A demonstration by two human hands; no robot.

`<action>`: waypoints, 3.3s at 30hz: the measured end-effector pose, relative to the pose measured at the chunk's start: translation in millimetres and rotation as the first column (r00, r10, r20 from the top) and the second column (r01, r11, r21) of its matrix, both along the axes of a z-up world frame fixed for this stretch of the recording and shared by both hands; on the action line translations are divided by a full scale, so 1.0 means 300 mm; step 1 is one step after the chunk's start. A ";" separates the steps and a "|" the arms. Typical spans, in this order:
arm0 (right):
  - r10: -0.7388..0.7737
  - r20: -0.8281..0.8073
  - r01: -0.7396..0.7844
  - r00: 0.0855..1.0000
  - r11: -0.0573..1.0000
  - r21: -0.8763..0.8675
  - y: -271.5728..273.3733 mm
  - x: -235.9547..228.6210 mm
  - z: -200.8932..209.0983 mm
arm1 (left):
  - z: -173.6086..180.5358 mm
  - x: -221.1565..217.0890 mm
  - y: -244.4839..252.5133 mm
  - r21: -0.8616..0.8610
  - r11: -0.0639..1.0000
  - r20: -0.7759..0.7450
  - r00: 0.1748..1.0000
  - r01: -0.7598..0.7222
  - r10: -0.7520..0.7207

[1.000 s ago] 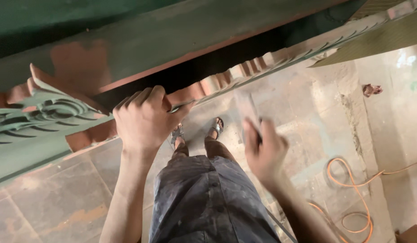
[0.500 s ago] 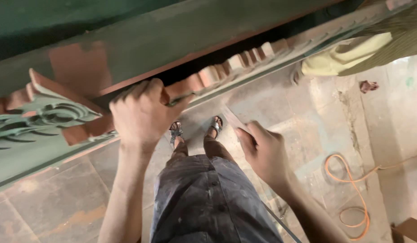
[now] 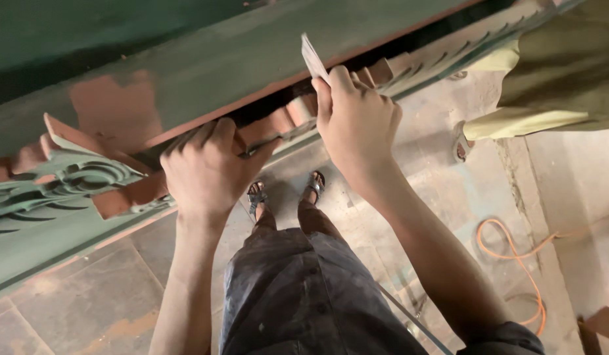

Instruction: The person sands the edge of a green-painted wooden structure using a sanding block. The person holds the wood with one hand and moves the sanding block back and forth along the edge with the other hand.

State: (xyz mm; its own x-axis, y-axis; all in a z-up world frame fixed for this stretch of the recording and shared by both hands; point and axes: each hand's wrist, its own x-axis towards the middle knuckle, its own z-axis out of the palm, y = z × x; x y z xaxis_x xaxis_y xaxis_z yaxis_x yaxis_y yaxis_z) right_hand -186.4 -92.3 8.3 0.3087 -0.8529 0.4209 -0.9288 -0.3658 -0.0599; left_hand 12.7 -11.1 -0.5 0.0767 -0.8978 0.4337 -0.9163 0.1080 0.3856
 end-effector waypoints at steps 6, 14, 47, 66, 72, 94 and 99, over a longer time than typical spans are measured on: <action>0.083 0.089 -0.084 0.993 0.996 0.010 0.179 -0.114 0.053 | 0.007 -0.002 -0.003 -0.022 1.000 0.008 1.000 -0.004 0.004; -0.001 0.215 -0.001 0.977 1.000 0.009 0.167 -0.159 0.105 | 0.007 -0.007 0.013 0.006 1.000 -0.033 0.999 0.000 0.000; 0.354 -0.240 -0.337 0.904 0.935 0.112 0.012 -0.153 0.118 | -0.002 -0.032 0.047 -0.013 1.000 -0.058 0.998 -0.018 0.017; 0.067 0.029 -0.072 0.997 0.836 0.543 -0.158 -0.465 0.184 | -0.021 -0.071 0.095 -0.001 0.999 -0.007 0.999 -0.036 0.036; 0.009 -0.021 0.001 1.000 0.891 0.454 -0.054 -0.352 0.206 | -0.021 -0.079 0.101 0.001 0.999 -0.033 0.998 -0.053 0.053; 0.297 0.015 -0.295 0.955 0.939 0.180 0.284 -0.027 0.053 | -0.006 -0.055 0.073 -0.034 0.999 -0.041 0.999 -0.020 0.018; 0.262 0.026 -0.260 0.965 0.935 0.242 0.307 -0.008 0.071 | -0.011 -0.045 0.086 0.103 0.995 -0.087 0.996 0.009 0.000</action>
State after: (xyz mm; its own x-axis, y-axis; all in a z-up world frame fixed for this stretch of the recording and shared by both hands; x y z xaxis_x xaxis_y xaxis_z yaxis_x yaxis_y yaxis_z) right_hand -188.8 -0.3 29.6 0.5361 -0.8177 0.2096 -0.8033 -0.5705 -0.1710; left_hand -0.9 14.7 -3.8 0.1053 -0.9380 0.3302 -0.8786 0.0677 0.4728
